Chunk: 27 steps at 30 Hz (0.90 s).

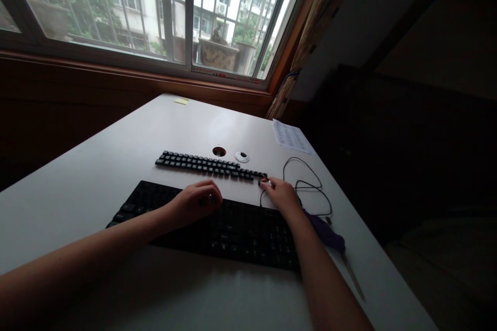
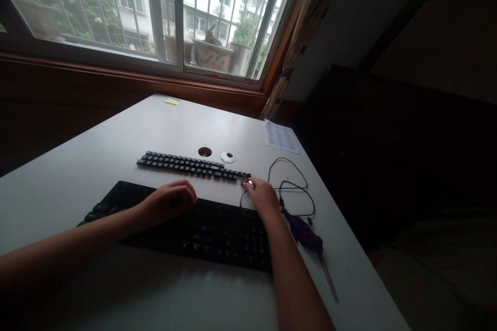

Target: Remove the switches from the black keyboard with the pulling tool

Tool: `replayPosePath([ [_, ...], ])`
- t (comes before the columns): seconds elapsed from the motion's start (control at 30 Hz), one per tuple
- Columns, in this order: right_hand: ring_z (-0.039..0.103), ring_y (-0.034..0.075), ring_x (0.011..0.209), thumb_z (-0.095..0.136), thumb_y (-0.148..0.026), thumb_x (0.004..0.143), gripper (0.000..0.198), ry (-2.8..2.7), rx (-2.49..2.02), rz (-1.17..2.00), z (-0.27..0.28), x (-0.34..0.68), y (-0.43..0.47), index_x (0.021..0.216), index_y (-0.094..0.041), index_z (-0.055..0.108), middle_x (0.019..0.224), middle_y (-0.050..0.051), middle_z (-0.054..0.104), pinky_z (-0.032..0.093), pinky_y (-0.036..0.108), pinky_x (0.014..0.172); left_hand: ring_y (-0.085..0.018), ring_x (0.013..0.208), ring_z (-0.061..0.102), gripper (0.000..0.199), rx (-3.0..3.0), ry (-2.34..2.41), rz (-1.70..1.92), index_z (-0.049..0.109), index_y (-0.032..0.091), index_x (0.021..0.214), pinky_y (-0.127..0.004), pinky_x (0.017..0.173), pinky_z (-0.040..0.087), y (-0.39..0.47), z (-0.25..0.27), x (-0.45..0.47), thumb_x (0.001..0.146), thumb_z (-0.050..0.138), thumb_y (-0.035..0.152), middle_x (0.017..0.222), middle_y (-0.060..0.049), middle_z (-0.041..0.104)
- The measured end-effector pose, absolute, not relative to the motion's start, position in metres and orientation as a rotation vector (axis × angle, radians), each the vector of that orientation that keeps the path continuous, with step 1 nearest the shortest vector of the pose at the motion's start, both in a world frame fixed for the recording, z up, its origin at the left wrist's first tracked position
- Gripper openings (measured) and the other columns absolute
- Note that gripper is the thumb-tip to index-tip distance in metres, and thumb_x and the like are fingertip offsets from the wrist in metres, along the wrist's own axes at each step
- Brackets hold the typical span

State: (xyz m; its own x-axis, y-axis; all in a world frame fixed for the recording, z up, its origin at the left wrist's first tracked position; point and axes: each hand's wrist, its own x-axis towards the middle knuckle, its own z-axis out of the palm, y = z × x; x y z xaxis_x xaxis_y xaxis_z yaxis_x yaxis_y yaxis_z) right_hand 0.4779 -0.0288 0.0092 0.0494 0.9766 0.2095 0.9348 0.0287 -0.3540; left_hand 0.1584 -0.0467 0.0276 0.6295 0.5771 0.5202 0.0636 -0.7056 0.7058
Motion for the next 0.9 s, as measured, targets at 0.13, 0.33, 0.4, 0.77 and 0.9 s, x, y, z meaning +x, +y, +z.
replayPosePath([
  [0.13,0.065,0.021,0.073,0.058,-0.039,0.087,0.028,-1.900,-1.929,0.123,0.008,0.479,-0.030,0.102,-0.024,0.075,0.081,0.006,0.073,0.042,0.028,0.064,-0.013,0.075,0.059,0.006,2.194,0.500,0.996,0.063,0.015,0.088,-0.025,0.066,0.052,-0.046,0.026,0.158,0.089,0.058,0.017,0.089,-0.006,0.062],
  [0.33,0.065,0.023,0.095,0.054,-0.028,0.090,0.027,-1.899,-1.791,0.051,0.009,0.485,-0.035,0.107,-0.020,0.073,0.103,0.010,0.071,0.047,0.032,0.087,-0.014,0.077,0.059,0.006,2.192,0.500,0.982,0.063,0.015,0.087,-0.026,0.068,0.052,-0.047,0.027,0.158,0.089,0.057,0.017,0.089,-0.006,0.062],
  [0.4,0.065,0.023,0.095,0.052,-0.023,0.090,0.028,-1.925,-1.726,0.042,0.011,0.486,-0.038,0.108,-0.021,0.074,0.102,0.009,0.070,0.047,0.033,0.088,-0.014,0.077,0.059,0.007,2.189,0.500,0.982,0.063,0.016,0.087,-0.026,0.067,0.052,-0.047,0.028,0.158,0.089,0.057,0.018,0.089,-0.006,0.062],
  [0.77,0.064,0.019,0.089,0.053,-0.014,0.087,0.038,-2.079,-1.755,0.165,0.011,0.480,-0.044,0.117,-0.028,0.071,0.108,0.005,0.065,0.049,0.030,0.083,-0.014,0.077,0.059,0.005,2.202,0.492,0.976,0.063,0.016,0.088,-0.026,0.069,0.051,-0.046,0.025,0.158,0.089,0.058,0.016,0.089,-0.006,0.062],
  [0.9,0.064,0.019,0.092,0.051,-0.015,0.089,0.037,-2.074,-1.739,0.165,0.009,0.477,-0.041,0.118,-0.026,0.070,0.110,0.005,0.064,0.050,0.030,0.085,-0.014,0.077,0.059,0.005,2.202,0.503,0.952,0.063,0.016,0.089,-0.025,0.068,0.051,-0.046,0.025,0.157,0.089,0.058,0.016,0.090,-0.006,0.062],
])
